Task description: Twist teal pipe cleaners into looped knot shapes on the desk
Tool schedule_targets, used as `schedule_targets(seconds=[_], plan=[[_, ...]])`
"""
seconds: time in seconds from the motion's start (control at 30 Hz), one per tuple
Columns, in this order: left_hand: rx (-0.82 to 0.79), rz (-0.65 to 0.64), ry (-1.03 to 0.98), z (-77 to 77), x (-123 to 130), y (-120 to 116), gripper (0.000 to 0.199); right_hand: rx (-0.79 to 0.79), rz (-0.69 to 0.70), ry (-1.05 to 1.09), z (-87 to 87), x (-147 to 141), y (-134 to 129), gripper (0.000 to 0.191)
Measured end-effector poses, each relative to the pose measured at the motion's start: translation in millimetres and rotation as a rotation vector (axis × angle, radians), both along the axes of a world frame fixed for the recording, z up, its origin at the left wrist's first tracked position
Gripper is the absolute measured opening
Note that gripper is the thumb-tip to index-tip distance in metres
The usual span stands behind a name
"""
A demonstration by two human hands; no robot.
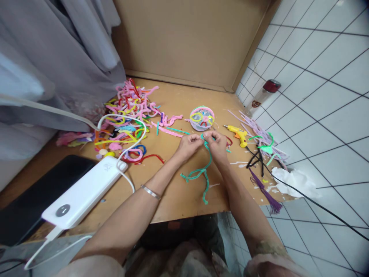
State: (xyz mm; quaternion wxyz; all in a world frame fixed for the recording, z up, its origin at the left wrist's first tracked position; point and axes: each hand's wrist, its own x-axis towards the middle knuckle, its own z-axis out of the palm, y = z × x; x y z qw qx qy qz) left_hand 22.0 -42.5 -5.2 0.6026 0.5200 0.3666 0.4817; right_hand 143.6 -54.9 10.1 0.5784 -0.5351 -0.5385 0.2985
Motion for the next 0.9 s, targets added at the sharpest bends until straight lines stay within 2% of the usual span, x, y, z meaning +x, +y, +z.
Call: schedule_targets(seconds=[0.07, 0.17, 0.27, 0.53, 0.67, 0.9], plan=[[-0.029, 0.013, -0.012, 0.9, -0.8, 1.5, 0.017, -0.029, 0.033, 0.080, 1.0, 3.8, 2.6, 0.032], [-0.045, 0.024, -0.020, 3.3, -2.8, 3.3, 0.016, -0.025, 0.004, 0.131, 3.8, 10.2, 5.8, 0.035], [-0.055, 0.022, -0.042, 5.9, -5.2, 4.4, 0.018, -0.042, -0.009, 0.117, 6.1, 15.2, 6.8, 0.037], [-0.066, 0.049, -0.062, 8.9, -7.5, 6.1, 0.016, -0.020, 0.025, 0.053, 3.5, 14.5, 6.1, 0.024], [-0.075, 0.039, -0.054, 8.0, -7.6, 6.3, 0.016, -0.028, 0.001, 0.049, 4.7, 13.0, 6.2, 0.027], [-0.084, 0.098, -0.129, 2.5, -7.1, 10.8, 0.015, -0.173, 0.070, 0.246, 6.3, 4.7, 3.0, 0.040]])
